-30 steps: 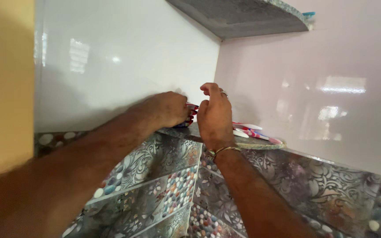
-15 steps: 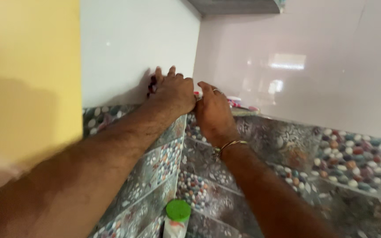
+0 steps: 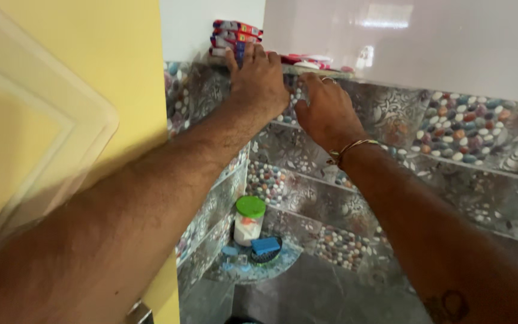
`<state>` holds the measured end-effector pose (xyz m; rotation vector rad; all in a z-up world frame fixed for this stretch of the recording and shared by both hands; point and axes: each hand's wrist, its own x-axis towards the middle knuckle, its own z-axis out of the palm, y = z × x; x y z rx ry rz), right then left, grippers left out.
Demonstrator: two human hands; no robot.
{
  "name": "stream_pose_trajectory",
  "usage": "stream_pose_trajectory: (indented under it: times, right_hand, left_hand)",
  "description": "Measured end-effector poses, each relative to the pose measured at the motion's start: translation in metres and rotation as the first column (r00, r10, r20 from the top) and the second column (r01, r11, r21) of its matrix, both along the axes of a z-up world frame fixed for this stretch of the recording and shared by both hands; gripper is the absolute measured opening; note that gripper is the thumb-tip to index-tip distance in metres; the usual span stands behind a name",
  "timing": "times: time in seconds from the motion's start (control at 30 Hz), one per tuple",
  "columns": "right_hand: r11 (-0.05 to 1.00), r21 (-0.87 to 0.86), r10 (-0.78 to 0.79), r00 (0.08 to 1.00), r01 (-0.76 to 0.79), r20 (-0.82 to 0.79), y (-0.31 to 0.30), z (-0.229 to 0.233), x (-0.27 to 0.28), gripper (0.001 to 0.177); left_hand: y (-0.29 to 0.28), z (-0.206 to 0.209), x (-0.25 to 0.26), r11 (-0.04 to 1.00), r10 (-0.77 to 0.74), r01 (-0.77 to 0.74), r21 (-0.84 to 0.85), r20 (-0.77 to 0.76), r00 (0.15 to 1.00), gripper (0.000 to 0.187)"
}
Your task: The person repeatedly picks up small rectangular boxes from a pink shelf, walks into a tiled bathroom, and places them on a shelf above the sink. The person then returns to the pink shelf to repeat the process with additional boxes.
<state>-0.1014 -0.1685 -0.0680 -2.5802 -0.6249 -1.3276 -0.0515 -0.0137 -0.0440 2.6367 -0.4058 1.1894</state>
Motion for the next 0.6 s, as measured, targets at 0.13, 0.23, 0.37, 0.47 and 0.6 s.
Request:
stream_pose_trajectory:
  times: [0.13,0.23,0.37,0.47,0.6]
  right_hand:
    - [0.999,-0.034,0.013,1.000,-0.013,0.003,0.007,-0.019,-0.024,0.048]
    - [0.999,-0.040,0.013,1.000,-0.013,0.006,0.010,-0.036,-0.042,0.041]
    - [0.997,-0.023,-0.070,0.994,0.068,-0.081,0.015,-0.059,-0.070,0.039]
    - [0.989,-0.038,-0.147,0.977,0.143,-0.157,0.018,-0.076,-0.095,0.042]
    - [0.986,-0.055,-0.163,0.968,0.156,-0.188,0.023,-0.096,-0.128,0.040]
  left_hand:
    - [-0.001,-0.028,-0.015,0.998,-0.054,0.054,-0.009,0.000,0.999,0.071]
    - [0.003,-0.055,-0.030,0.996,-0.085,0.084,0.029,0.020,0.996,0.067]
    - [0.008,-0.089,-0.056,0.992,-0.125,0.125,0.006,0.000,0.992,0.070]
    - [0.016,-0.112,-0.082,0.989,-0.150,0.150,0.002,-0.003,0.989,0.074]
    - [0.029,-0.138,-0.124,0.989,-0.145,0.148,0.023,-0.092,0.985,0.071]
